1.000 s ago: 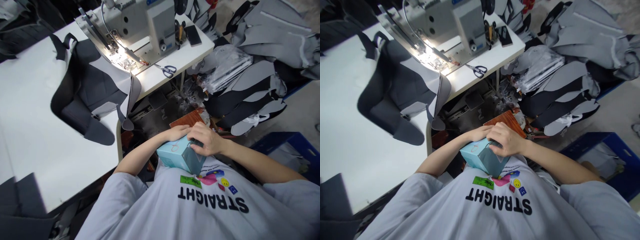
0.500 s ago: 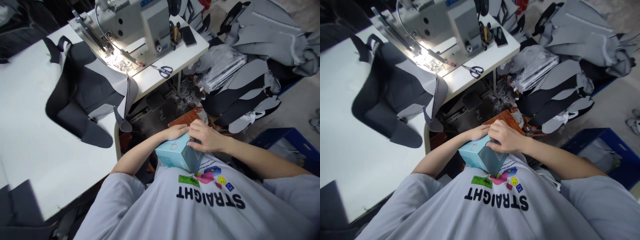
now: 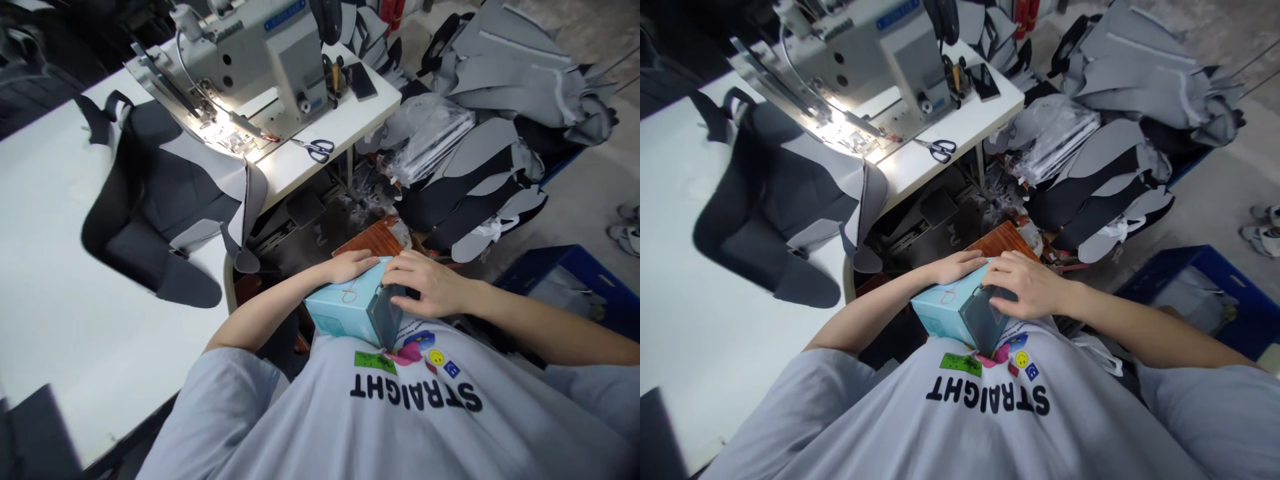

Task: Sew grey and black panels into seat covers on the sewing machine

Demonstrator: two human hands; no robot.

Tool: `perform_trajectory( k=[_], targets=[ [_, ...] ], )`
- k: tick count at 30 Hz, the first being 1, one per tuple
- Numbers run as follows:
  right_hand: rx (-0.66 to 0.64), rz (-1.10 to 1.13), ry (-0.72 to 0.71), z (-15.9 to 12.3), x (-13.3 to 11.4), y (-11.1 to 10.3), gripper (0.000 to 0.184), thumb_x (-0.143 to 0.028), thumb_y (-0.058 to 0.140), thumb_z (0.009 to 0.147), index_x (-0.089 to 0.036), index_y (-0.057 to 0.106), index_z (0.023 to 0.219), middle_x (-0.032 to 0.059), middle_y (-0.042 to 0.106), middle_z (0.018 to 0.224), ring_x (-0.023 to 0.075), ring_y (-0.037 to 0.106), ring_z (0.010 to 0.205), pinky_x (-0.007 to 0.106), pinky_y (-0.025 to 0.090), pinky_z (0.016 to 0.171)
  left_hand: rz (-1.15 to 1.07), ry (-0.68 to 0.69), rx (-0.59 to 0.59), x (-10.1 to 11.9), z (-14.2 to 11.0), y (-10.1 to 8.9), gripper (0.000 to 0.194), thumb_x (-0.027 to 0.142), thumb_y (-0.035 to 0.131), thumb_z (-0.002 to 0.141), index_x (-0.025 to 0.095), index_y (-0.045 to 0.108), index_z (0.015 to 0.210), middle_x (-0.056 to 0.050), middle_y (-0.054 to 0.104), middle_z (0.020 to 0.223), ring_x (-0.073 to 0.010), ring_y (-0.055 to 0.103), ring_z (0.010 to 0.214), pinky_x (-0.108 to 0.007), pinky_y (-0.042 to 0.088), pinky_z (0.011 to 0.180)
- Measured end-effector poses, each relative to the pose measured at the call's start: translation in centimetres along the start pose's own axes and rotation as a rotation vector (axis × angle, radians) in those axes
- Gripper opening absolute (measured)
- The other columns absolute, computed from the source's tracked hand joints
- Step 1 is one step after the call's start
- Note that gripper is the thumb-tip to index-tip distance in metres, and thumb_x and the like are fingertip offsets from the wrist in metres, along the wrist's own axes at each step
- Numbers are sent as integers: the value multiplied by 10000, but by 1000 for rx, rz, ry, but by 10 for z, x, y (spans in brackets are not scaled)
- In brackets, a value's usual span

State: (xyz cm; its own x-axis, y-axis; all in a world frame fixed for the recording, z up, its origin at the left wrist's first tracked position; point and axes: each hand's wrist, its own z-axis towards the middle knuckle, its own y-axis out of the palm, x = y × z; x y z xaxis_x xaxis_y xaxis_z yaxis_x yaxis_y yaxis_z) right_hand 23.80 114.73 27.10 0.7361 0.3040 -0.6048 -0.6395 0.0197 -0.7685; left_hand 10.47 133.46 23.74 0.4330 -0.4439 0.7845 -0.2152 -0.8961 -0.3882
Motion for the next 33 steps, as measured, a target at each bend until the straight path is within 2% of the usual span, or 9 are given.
perform_trajectory(
  k=[3,5,8,10,13,16,23,27,33],
  targets=[
    [-66,40,65,-1,-2,-5,273,-214,533,852,-183,607,1113,79,576,956,207,478,881,360,385,812,-1,-12,28,-3,2,1,395,510,366,947,178,554,845,-58,625,939,-223,586,926,-322,433,856],
    [-75,8,80,2,-2,-6,242,-157,530,802,-174,619,1026,77,530,922,215,453,887,363,383,806,-4,-2,19,-2,3,1,377,491,372,946,177,561,858,-61,629,951,-230,589,939,-328,434,871],
    [-46,-61,53,6,-4,-3,146,-79,499,734,-166,572,826,66,451,879,210,406,863,348,369,763,3,42,-3,4,4,2,333,459,400,943,181,545,831,-53,619,902,-219,582,892,-319,447,829],
    [-4,-57,2,6,-5,1,169,-22,461,683,-172,508,743,47,406,842,195,373,827,328,346,720,40,76,-1,10,1,1,321,445,401,949,186,510,795,-38,592,836,-201,562,830,-306,446,778],
    [74,11,-50,1,-6,6,213,30,424,638,-176,438,694,28,354,824,183,348,820,313,336,704,123,101,30,17,-4,1,315,426,380,957,196,431,748,-14,518,754,-175,510,746,-292,415,722],
    [87,58,-44,-4,-6,8,251,60,405,638,-174,446,719,23,338,848,178,357,851,314,362,736,149,90,50,20,-9,1,323,425,365,963,203,388,730,-7,475,738,-164,476,717,-283,384,696],
    [76,-6,-70,-6,-6,4,280,48,421,639,-172,519,783,58,445,921,198,425,931,338,388,793,145,100,54,16,-10,2,326,427,350,977,199,405,751,-3,479,752,-163,488,730,-290,404,701],
    [73,-131,-140,-6,-6,-1,231,18,429,712,-180,532,772,49,547,841,211,465,936,343,356,772,150,100,48,16,-9,2,333,440,340,979,197,413,763,-1,490,763,-159,488,734,-295,408,718],
    [242,-1,-207,-28,2,5,196,-25,400,744,-200,488,738,37,545,745,193,504,823,374,408,790,29,68,98,5,-15,2,401,537,342,960,195,463,787,-15,522,785,-177,501,765,-309,419,758]
  ],
)
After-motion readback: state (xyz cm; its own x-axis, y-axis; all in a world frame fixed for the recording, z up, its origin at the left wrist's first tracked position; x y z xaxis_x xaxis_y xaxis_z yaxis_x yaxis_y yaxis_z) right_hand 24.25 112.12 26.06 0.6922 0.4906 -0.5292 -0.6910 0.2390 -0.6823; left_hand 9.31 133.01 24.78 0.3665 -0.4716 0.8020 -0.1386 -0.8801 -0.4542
